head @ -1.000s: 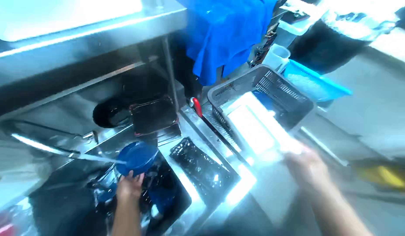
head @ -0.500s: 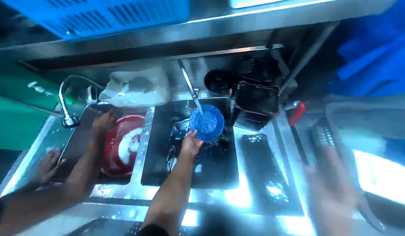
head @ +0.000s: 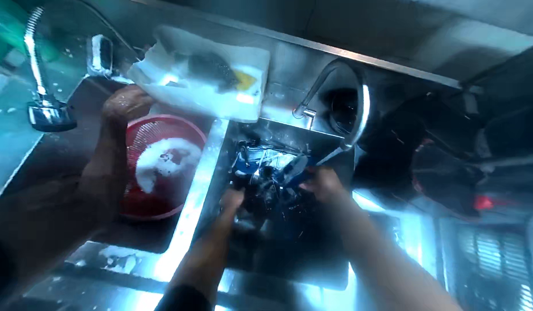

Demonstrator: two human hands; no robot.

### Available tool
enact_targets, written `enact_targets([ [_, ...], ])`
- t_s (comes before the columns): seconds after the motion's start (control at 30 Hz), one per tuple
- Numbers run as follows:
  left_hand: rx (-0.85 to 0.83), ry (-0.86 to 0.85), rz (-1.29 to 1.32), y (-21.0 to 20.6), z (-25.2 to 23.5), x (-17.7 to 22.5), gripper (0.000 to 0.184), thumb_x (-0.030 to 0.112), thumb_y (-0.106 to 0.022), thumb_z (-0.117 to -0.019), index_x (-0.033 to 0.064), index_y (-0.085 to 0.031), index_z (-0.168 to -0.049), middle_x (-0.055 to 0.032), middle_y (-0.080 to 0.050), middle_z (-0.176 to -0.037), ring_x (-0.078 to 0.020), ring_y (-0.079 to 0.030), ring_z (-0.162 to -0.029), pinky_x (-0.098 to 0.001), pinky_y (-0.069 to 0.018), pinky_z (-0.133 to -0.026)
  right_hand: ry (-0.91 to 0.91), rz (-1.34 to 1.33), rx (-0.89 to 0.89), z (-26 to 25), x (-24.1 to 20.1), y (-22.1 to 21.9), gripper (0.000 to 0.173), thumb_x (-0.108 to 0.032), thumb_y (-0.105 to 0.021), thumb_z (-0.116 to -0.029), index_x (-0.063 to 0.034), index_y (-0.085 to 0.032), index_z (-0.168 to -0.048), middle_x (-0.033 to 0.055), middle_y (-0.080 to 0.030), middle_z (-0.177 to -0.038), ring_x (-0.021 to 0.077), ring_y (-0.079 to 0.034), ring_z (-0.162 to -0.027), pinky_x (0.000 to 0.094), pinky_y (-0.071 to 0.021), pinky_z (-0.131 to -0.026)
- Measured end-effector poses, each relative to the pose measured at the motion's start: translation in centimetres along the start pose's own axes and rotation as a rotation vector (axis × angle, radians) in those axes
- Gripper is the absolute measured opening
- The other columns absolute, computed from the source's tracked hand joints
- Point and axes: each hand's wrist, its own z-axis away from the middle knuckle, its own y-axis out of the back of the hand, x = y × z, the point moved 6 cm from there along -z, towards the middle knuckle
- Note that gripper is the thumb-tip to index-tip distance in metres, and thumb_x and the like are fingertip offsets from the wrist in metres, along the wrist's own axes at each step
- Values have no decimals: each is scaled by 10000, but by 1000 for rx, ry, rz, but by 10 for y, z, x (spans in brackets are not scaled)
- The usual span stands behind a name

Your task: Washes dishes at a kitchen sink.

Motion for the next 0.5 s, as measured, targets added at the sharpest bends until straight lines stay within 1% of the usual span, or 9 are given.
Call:
enact_targets([
  [0.07,-51,36,-173,-2,-19,-33,643,429,-667,-977,34,-521,-1463,-264,-626,-1345,-422,-605,-1257,-606,-462,-1069,-54,-174,3,-9,-10,1,340,-260,-521,-1050,-41,-554,-1308,173,-676,-1064,291,-698,-841,472,-610,-701],
  [0.13,-92,-36,-260,-3,-22,-39,731,316,-705,-959,28,-389,-1551,-264,-558,-1440,-413,-552,-1334,-587,-431,-1116,-44,-228,-43,-16,-18,9,340,-264,-510,-1054,-56,-558,-1319,174,-687,-1111,310,-705,-914,497,-607,-755],
  [0.2,-90,-95,-380,-9,-24,-39,794,255,-735,-918,42,-348,-1577,-243,-493,-1515,-401,-508,-1382,-576,-417,-1134,-23,-227,-46,-16,-21,20,336,-246,-521,-1054,-46,-565,-1320,187,-693,-1127,326,-709,-941,523,-608,-778],
  [0.27,-110,-141,-491,-18,-24,-38,867,253,-749,-898,15,-298,-1599,-245,-375,-1603,-415,-374,-1472,-563,-302,-1203,38,-224,-27,-6,-27,26,281,-203,-519,-1048,-30,-579,-1262,178,-700,-1041,299,-705,-864,496,-604,-737],
  [0.3,-100,-151,-507,-18,-24,-36,874,258,-759,-884,7,-311,-1591,-251,-368,-1602,-422,-351,-1480,-562,-286,-1210,86,-242,-10,0,-32,28,242,-188,-515,-1046,-33,-587,-1218,157,-696,-975,269,-695,-802,465,-601,-687],
  [0.33,-88,-141,-496,-17,-26,-35,868,272,-770,-871,13,-339,-1579,-254,-397,-1579,-430,-366,-1469,-568,-309,-1199,133,-284,11,7,-36,29,191,-179,-495,-1046,-59,-578,-1169,116,-679,-916,222,-678,-751,419,-593,-645],
  [0.37,-85,-125,-472,-18,-29,-35,856,299,-776,-865,29,-367,-1568,-256,-433,-1553,-435,-391,-1455,-580,-331,-1185,178,-367,11,13,-39,30,175,-179,-471,-1047,-80,-583,-1138,95,-679,-909,204,-680,-764,407,-594,-651],
  [0.43,-118,-101,-441,-24,-34,-38,830,367,-765,-882,64,-399,-1562,-253,-467,-1534,-444,-407,-1446,-611,-335,-1177,261,-546,-47,18,-38,31,221,-213,-412,-1043,-116,-600,-1104,75,-695,-954,200,-694,-859,435,-599,-737],
  [0.5,-92,-104,-438,-25,-33,-42,733,344,-743,-892,85,-473,-1523,-234,-433,-1567,-435,-361,-1472,-606,-280,-1202,304,-673,-135,15,-30,31,247,-266,-468,-1002,-135,-634,-1129,88,-714,-1022,225,-707,-942,479,-605,-789],
])
